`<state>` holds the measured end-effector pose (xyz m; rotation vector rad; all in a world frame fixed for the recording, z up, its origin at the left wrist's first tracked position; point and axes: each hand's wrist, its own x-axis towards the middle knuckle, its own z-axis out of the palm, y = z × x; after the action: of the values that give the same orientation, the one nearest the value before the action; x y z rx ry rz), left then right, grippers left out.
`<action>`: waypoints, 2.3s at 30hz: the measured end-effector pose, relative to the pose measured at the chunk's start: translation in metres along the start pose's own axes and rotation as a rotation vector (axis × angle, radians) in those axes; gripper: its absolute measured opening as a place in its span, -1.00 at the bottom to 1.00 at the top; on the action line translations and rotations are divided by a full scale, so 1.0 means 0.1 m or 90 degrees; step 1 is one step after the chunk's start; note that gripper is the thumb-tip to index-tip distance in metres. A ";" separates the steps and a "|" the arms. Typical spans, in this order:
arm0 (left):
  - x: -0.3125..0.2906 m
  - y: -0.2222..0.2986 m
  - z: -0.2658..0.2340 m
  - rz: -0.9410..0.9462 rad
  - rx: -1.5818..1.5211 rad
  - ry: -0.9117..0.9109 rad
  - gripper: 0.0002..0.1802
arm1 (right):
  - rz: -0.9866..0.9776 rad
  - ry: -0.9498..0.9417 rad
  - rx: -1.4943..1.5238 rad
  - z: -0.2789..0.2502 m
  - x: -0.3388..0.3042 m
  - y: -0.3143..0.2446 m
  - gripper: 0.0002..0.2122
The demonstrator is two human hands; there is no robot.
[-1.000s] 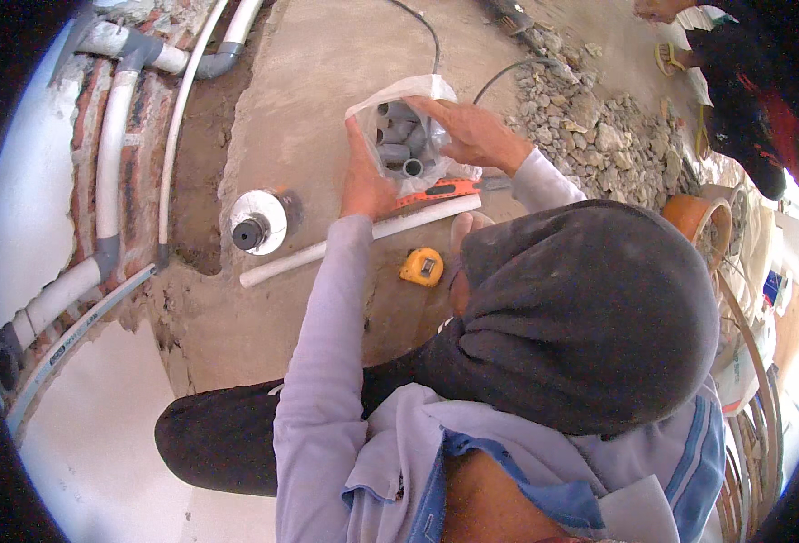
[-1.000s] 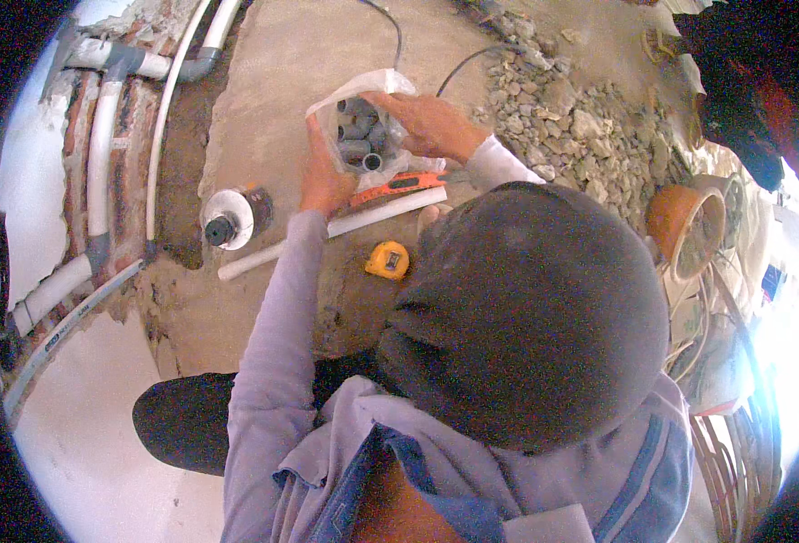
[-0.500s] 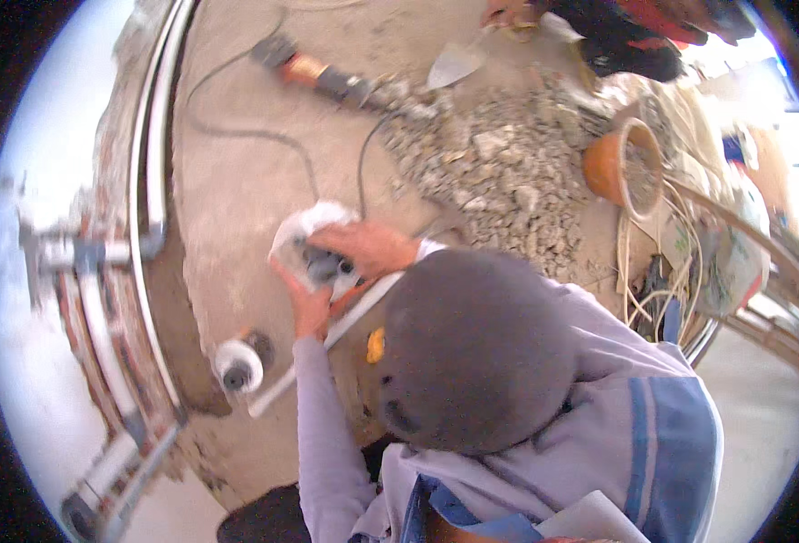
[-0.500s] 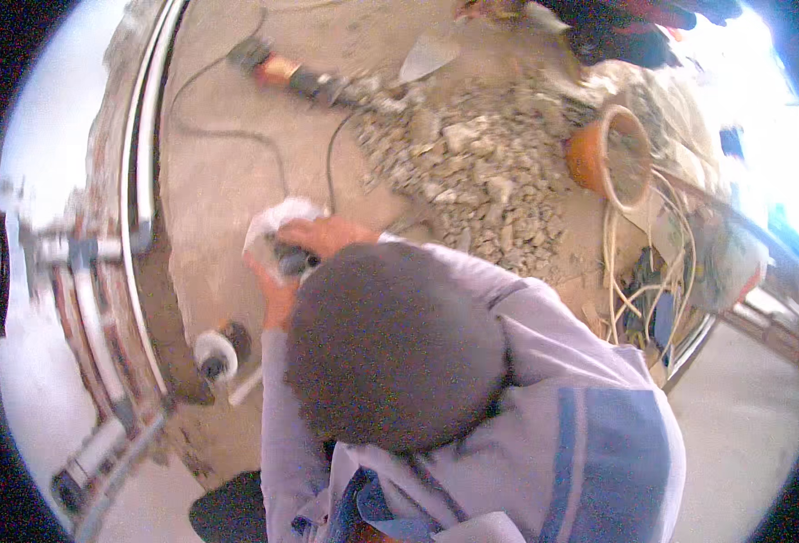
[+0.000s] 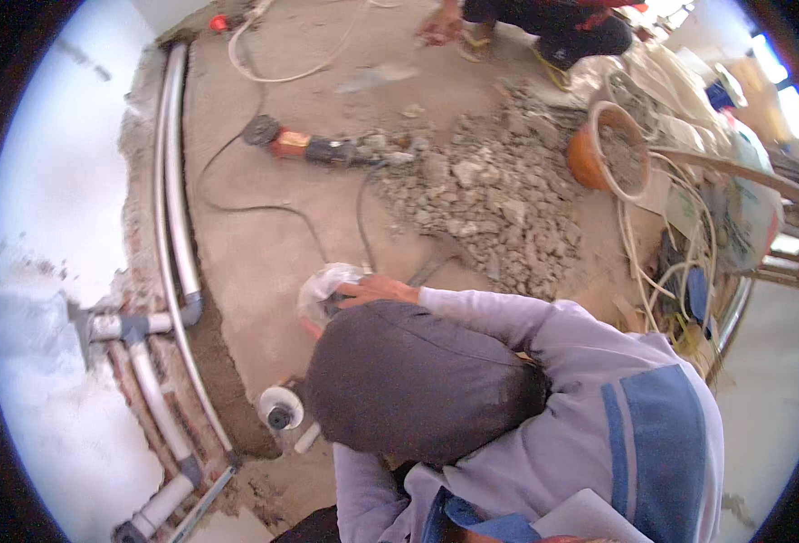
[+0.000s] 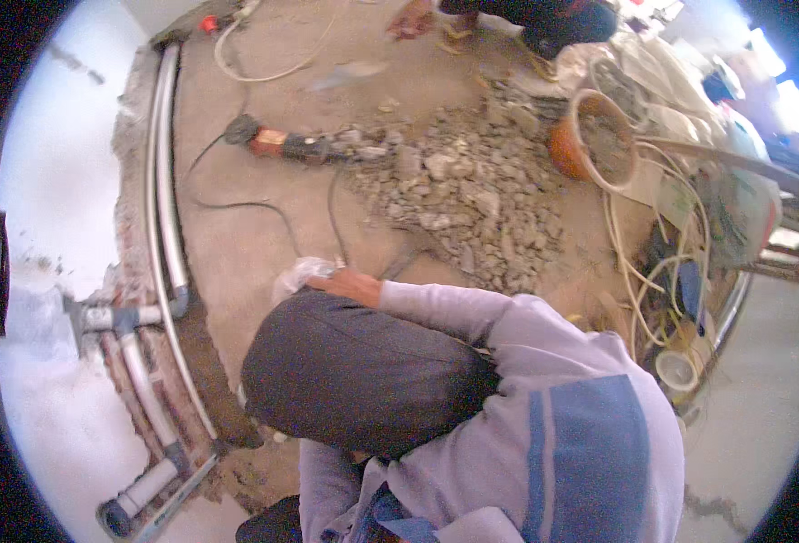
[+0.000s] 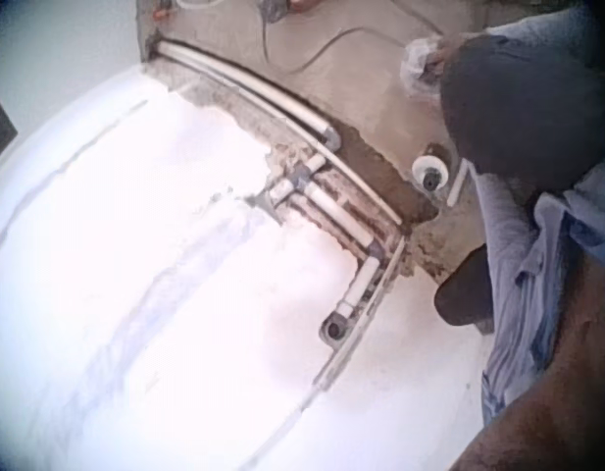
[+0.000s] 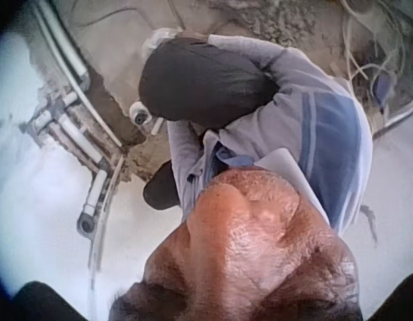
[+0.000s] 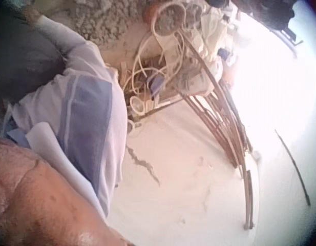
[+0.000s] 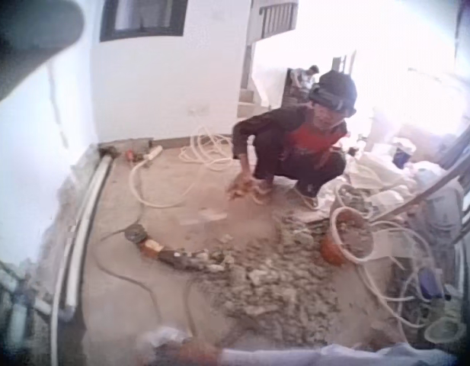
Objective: The person measures and cuts white PVC pipes, then applies glue to the ends and connects them to fittings on the wall. They use a tape measure, an angle grinder, and a glue brush to assemble the plumbing system.
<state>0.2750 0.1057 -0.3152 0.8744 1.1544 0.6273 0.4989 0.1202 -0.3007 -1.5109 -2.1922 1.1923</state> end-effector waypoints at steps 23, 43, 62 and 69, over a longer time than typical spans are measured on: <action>0.14 -0.14 -0.02 0.005 -0.077 0.011 0.29 | 0.030 -0.005 0.511 -0.92 0.41 -0.85 -0.81; 0.26 0.07 0.17 0.050 -0.170 -0.055 0.18 | 0.064 0.260 0.109 -0.20 -0.06 -0.22 -0.56; 0.22 0.05 -0.01 -0.040 -0.288 -0.071 0.00 | -0.135 0.057 -0.018 -0.02 0.04 0.01 -0.44; 0.32 -0.35 0.04 -0.056 -0.453 -0.126 0.02 | -0.158 0.028 -0.105 -0.21 0.03 -0.31 -0.25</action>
<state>0.2877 0.1117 -0.3605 0.2652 0.7028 0.7882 0.4886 0.1285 -0.2658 -1.2590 -2.4128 0.9119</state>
